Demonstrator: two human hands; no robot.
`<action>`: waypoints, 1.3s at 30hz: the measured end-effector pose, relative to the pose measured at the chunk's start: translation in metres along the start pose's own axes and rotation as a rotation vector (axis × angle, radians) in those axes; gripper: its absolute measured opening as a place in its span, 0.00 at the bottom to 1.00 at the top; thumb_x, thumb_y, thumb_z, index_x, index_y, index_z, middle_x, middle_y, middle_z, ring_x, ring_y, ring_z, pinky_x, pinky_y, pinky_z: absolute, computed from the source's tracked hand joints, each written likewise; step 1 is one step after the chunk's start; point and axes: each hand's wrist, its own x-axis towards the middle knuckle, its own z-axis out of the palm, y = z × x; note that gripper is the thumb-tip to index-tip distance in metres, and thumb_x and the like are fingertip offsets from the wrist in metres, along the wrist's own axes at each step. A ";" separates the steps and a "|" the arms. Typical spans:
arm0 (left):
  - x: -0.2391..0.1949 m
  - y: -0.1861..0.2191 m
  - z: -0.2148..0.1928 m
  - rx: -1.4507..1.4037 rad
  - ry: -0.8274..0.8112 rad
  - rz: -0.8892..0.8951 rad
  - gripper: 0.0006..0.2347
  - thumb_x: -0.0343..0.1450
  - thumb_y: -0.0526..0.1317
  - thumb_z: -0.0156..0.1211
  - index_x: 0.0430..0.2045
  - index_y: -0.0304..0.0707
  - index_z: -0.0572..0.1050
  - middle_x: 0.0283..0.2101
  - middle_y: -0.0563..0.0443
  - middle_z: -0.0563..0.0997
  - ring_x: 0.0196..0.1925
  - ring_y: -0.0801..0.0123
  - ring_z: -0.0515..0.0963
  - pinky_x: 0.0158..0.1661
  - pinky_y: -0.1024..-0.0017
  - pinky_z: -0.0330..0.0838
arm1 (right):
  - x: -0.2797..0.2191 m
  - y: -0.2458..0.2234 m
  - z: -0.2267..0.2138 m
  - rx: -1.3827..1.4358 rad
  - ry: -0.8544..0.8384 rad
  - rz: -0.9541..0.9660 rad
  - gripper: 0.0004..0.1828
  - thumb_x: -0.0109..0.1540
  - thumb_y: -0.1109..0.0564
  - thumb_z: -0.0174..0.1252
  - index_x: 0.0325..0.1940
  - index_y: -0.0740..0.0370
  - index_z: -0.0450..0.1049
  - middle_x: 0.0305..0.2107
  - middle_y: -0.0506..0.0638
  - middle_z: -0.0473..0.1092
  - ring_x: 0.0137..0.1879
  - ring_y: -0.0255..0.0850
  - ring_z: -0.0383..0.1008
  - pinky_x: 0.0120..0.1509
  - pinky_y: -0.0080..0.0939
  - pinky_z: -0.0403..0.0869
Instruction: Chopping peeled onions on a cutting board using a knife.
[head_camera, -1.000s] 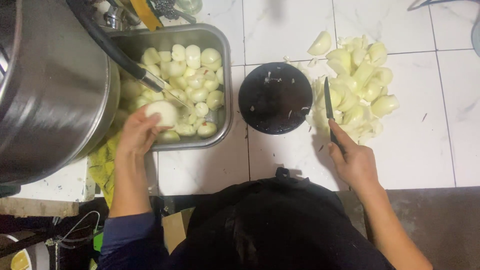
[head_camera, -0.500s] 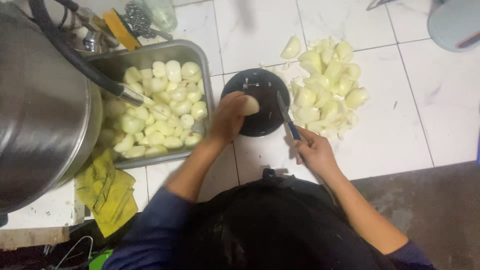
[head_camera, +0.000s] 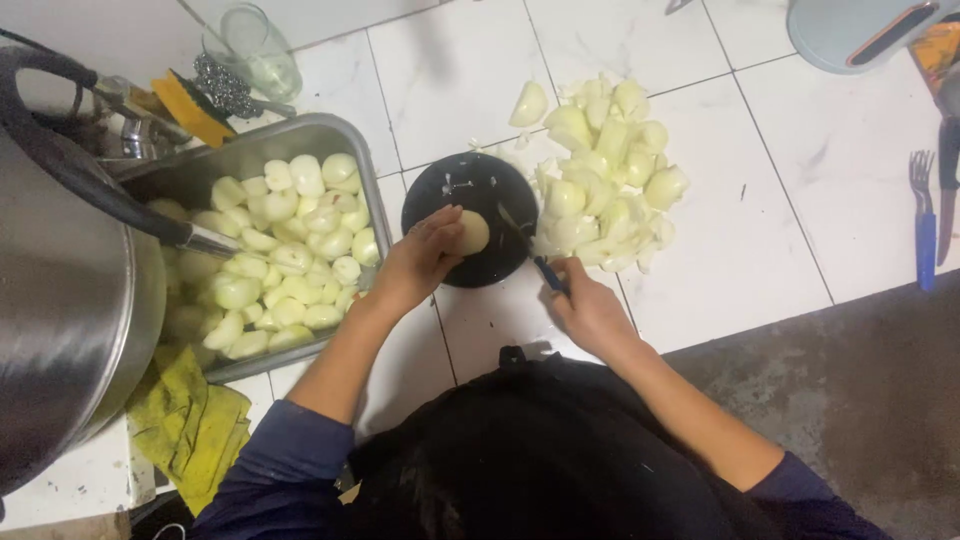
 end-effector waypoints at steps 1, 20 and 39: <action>0.000 -0.002 0.001 0.001 0.000 0.005 0.19 0.65 0.32 0.68 0.51 0.34 0.72 0.66 0.43 0.72 0.69 0.49 0.71 0.63 0.60 0.71 | 0.000 -0.007 -0.002 0.001 0.005 -0.001 0.24 0.64 0.50 0.53 0.61 0.64 0.65 0.29 0.60 0.76 0.32 0.54 0.78 0.39 0.53 0.74; 0.080 -0.007 0.017 0.146 -0.342 0.095 0.16 0.62 0.36 0.66 0.44 0.38 0.75 0.40 0.41 0.74 0.40 0.50 0.75 0.42 0.59 0.72 | 0.012 -0.005 -0.006 -0.378 0.109 -0.149 0.25 0.65 0.51 0.50 0.68 0.47 0.64 0.20 0.61 0.74 0.27 0.62 0.75 0.33 0.62 0.72; 0.072 -0.005 0.014 0.457 -0.359 0.333 0.11 0.65 0.34 0.64 0.39 0.40 0.74 0.51 0.51 0.75 0.52 0.54 0.74 0.49 0.61 0.72 | 0.027 -0.020 -0.009 -0.451 0.113 -0.282 0.23 0.67 0.52 0.52 0.68 0.53 0.67 0.19 0.59 0.73 0.25 0.58 0.74 0.30 0.57 0.73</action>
